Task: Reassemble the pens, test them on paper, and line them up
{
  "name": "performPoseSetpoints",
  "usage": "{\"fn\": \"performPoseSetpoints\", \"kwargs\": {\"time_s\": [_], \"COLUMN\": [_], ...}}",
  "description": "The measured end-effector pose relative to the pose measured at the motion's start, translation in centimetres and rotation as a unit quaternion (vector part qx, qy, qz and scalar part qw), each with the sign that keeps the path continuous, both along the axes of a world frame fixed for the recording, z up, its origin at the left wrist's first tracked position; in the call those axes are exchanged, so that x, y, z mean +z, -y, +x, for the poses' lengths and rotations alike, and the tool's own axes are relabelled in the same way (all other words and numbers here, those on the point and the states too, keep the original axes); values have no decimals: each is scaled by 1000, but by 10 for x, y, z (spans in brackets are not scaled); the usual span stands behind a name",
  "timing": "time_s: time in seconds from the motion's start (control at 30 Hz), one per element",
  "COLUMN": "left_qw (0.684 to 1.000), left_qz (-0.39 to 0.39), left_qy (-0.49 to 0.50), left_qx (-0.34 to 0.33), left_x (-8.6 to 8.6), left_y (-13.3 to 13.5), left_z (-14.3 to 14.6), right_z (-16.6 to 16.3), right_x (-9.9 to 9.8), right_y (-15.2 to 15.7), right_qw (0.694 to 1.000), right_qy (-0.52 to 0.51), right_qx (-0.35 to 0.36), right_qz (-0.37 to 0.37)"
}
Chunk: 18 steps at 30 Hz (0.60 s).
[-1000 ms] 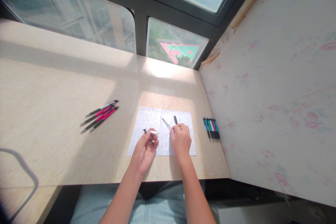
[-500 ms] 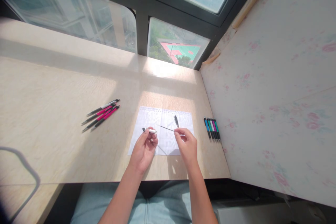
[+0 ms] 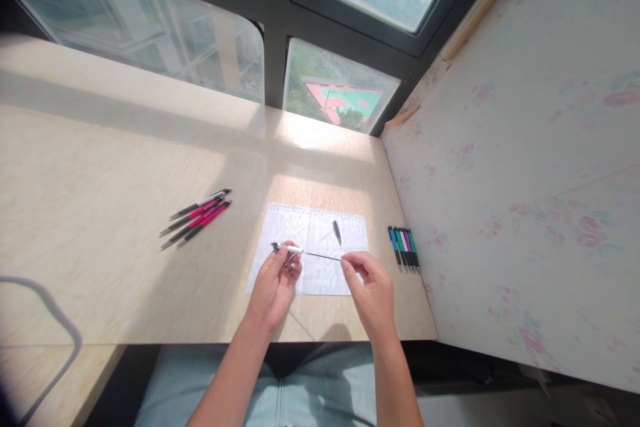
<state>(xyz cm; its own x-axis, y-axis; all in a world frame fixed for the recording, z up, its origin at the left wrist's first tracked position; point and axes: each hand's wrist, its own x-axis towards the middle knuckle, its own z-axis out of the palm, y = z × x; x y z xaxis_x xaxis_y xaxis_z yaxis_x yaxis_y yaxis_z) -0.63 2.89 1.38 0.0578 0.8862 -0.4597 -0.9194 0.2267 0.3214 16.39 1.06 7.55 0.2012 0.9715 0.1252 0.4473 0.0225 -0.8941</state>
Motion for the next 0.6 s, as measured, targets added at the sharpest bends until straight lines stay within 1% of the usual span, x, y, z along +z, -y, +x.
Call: {"fn": "performPoseSetpoints", "kwargs": {"time_s": [0.27, 0.47, 0.6], "left_qw": [998, 997, 997], "left_qz": [37, 42, 41], "left_qy": [-12, -2, -2], "left_qx": [-47, -65, -67], "left_x": [9, 9, 8], "left_y": [4, 5, 6], "left_z": [8, 11, 11], "right_z": [-7, -10, -10], "right_x": [-5, -7, -5], "right_y": [-1, -2, -4], "right_qw": [999, 999, 999], "right_qy": [27, 31, 46], "right_qx": [38, 17, 25], "right_qz": [-10, 2, -7]}}
